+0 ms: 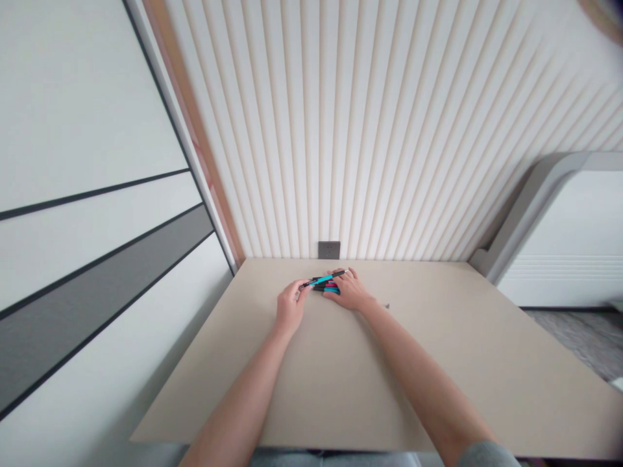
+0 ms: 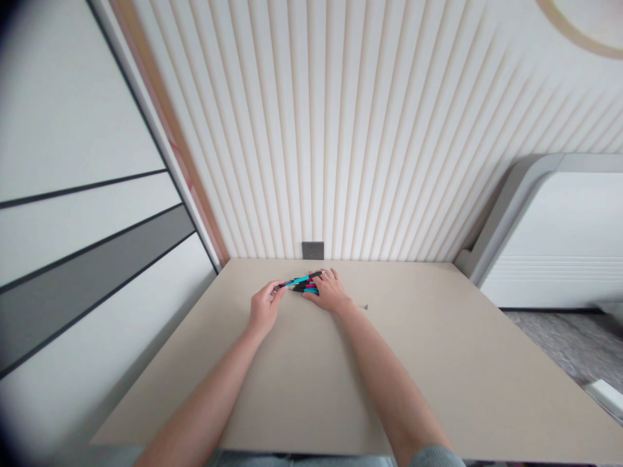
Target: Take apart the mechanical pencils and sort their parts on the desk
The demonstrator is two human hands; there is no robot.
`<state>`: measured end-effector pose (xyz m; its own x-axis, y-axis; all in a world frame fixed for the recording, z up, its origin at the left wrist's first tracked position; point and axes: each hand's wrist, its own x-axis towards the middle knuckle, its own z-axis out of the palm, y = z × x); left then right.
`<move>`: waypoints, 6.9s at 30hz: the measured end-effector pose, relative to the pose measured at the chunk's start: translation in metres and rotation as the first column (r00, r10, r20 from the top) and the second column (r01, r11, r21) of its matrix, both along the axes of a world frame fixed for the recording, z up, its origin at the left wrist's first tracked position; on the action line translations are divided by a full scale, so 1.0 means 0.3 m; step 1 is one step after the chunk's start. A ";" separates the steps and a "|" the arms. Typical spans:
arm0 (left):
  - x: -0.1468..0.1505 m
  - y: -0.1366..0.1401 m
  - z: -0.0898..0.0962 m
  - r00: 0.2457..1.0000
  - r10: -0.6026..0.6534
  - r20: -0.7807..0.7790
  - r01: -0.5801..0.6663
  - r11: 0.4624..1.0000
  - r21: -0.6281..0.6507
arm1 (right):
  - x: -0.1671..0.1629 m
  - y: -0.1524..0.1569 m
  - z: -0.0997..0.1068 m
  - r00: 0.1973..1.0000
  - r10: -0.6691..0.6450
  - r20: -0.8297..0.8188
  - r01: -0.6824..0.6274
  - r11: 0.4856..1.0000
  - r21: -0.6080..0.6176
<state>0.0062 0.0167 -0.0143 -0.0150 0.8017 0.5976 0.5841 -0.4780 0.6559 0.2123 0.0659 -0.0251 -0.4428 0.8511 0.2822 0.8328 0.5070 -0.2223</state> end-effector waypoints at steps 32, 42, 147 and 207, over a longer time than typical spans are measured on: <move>0.001 0.006 -0.020 0.996 -0.085 0.011 0.085 0.996 -0.013 | -0.035 -0.068 0.018 0.974 -0.181 0.139 0.176 0.983 0.044; -0.001 0.005 -0.016 0.993 -0.116 0.023 0.116 0.993 -0.013 | 0.047 -0.113 0.033 0.972 -0.228 0.054 0.226 0.973 0.043; 0.015 -0.055 0.030 0.892 -0.452 -0.031 0.441 0.882 -0.169 | 0.208 -0.344 0.075 0.826 -0.150 -0.543 -0.002 0.963 -0.269; 0.030 -0.063 0.015 0.899 -0.437 0.040 0.437 0.884 -0.164 | 0.212 -0.342 0.069 0.779 -0.169 -0.604 0.050 0.977 -0.209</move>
